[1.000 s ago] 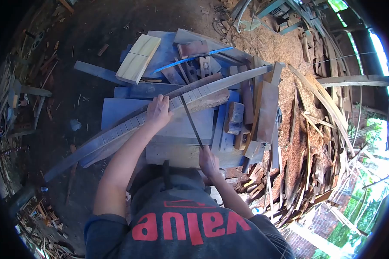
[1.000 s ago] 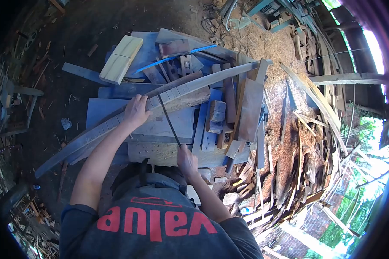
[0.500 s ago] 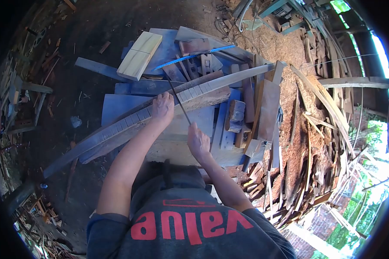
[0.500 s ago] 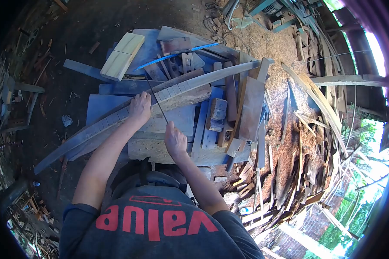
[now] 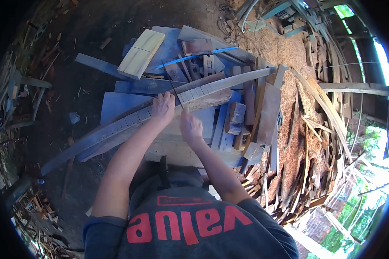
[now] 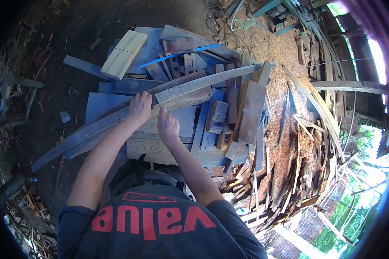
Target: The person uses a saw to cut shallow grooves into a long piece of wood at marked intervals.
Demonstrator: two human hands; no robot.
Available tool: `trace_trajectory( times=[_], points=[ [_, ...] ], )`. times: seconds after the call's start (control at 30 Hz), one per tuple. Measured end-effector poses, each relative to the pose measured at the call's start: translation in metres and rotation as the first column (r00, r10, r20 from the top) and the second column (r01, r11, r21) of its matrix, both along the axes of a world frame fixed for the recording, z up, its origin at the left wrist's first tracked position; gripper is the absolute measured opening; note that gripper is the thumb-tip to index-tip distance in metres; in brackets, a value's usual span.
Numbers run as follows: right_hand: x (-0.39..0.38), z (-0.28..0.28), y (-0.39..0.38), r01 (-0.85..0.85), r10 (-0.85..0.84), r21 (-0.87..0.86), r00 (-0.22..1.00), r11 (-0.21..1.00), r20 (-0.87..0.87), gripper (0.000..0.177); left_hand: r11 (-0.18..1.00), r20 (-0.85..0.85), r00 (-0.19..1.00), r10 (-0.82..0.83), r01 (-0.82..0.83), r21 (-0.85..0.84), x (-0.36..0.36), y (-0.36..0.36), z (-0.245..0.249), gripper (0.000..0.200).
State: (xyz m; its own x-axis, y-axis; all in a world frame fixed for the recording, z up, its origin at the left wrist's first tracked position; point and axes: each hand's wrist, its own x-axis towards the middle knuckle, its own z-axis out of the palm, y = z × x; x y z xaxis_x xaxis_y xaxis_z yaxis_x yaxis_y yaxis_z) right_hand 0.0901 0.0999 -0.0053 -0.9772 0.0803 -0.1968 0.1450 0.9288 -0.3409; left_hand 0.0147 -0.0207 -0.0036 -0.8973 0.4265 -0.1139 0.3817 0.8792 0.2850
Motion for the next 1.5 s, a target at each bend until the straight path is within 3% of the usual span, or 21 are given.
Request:
trace_trajectory(
  times=[0.1, 0.33, 0.4, 0.53, 0.6, 0.73, 0.8, 0.83, 0.93, 1.0, 1.13, 1.2, 1.23, 1.3, 1.33, 1.4, 1.5],
  points=[
    [-0.016, -0.006, -0.002, -0.009, 0.009, 0.008, 1.000, 1.000, 0.020, 0.010, 0.999, 0.050, 0.999, 0.005, -0.003, -0.034, -0.001, -0.001, 0.002, 0.033],
    [0.036, 0.004, 0.005, 0.025, -0.030, 0.042, 0.989, 0.999, 0.146, 0.011, 1.000, 0.046, 0.999, 0.013, -0.014, 0.015, 0.003, -0.002, 0.001, 0.035],
    [0.007, -0.007, 0.001, 0.004, -0.004, -0.011, 0.999, 1.000, 0.032, 0.013, 0.998, -0.038, 0.999, -0.033, 0.031, -0.057, 0.003, -0.003, -0.002, 0.028],
    [-0.004, 0.002, 0.005, -0.024, 0.024, -0.019, 0.999, 1.000, 0.038, 0.013, 0.998, -0.012, 0.999, -0.035, 0.035, -0.049, 0.005, -0.011, 0.001, 0.034],
    [0.029, 0.002, 0.013, 0.020, -0.020, 0.005, 0.993, 1.000, 0.117, 0.011, 0.973, -0.067, 0.997, -0.033, 0.047, 0.225, 0.008, -0.023, 0.000, 0.045],
    [0.035, 0.006, 0.011, 0.043, -0.048, 0.033, 0.987, 0.999, 0.153, 0.010, 0.976, -0.030, 0.998, -0.053, 0.058, 0.209, 0.010, -0.028, -0.013, 0.046],
    [0.000, -0.009, 0.006, -0.022, 0.018, -0.072, 0.998, 0.997, -0.056, 0.014, 0.976, -0.079, 0.995, -0.064, 0.079, 0.204, 0.007, -0.028, -0.019, 0.047],
    [-0.006, -0.008, 0.002, -0.020, 0.016, -0.078, 0.998, 0.997, -0.053, 0.014, 0.977, -0.076, 0.995, -0.066, 0.080, 0.199, 0.008, -0.028, -0.019, 0.047],
    [-0.005, 0.002, 0.002, 0.002, -0.003, -0.037, 0.999, 0.999, -0.036, 0.014, 0.966, -0.057, 0.998, -0.038, 0.051, 0.252, 0.008, -0.026, -0.015, 0.048],
    [0.032, 0.017, 0.011, 0.024, -0.027, 0.021, 0.991, 0.999, 0.132, 0.012, 0.956, -0.045, 0.999, -0.007, 0.019, 0.292, 0.007, -0.027, -0.013, 0.045],
    [0.035, 0.008, 0.010, 0.039, -0.047, 0.047, 0.984, 0.998, 0.172, 0.013, 0.950, -0.005, 1.000, 0.009, -0.007, 0.313, 0.009, -0.027, -0.012, 0.039],
    [-0.006, -0.009, 0.004, -0.053, 0.053, -0.007, 0.997, 0.999, -0.048, 0.015, 0.935, 0.024, 1.000, -0.005, -0.004, 0.355, 0.006, -0.027, -0.011, 0.036],
    [-0.012, -0.006, 0.001, -0.052, 0.051, -0.017, 0.998, 0.998, -0.048, 0.015, 0.938, 0.025, 1.000, -0.006, -0.003, 0.345, 0.006, -0.029, -0.013, 0.036],
    [-0.019, 0.003, -0.002, -0.035, 0.035, -0.007, 0.999, 0.999, -0.033, 0.015, 0.843, -0.069, 0.998, -0.009, 0.045, 0.536, 0.006, -0.031, -0.020, 0.030],
    [-0.008, 0.007, 0.000, -0.035, 0.035, -0.002, 0.999, 0.999, -0.038, 0.015, 0.840, -0.074, 0.997, -0.009, 0.048, 0.540, 0.004, -0.032, -0.021, 0.030],
    [0.027, 0.020, 0.005, 0.031, -0.038, 0.046, 0.987, 0.998, 0.159, 0.013, 0.750, -0.167, 0.978, 0.122, 0.019, 0.661, 0.004, -0.032, -0.024, 0.024],
    [0.029, 0.018, 0.006, 0.038, -0.046, 0.055, 0.988, 0.998, 0.149, 0.013, 0.720, -0.102, 0.980, 0.170, -0.053, 0.692, 0.005, -0.031, -0.033, 0.019]
  ],
)
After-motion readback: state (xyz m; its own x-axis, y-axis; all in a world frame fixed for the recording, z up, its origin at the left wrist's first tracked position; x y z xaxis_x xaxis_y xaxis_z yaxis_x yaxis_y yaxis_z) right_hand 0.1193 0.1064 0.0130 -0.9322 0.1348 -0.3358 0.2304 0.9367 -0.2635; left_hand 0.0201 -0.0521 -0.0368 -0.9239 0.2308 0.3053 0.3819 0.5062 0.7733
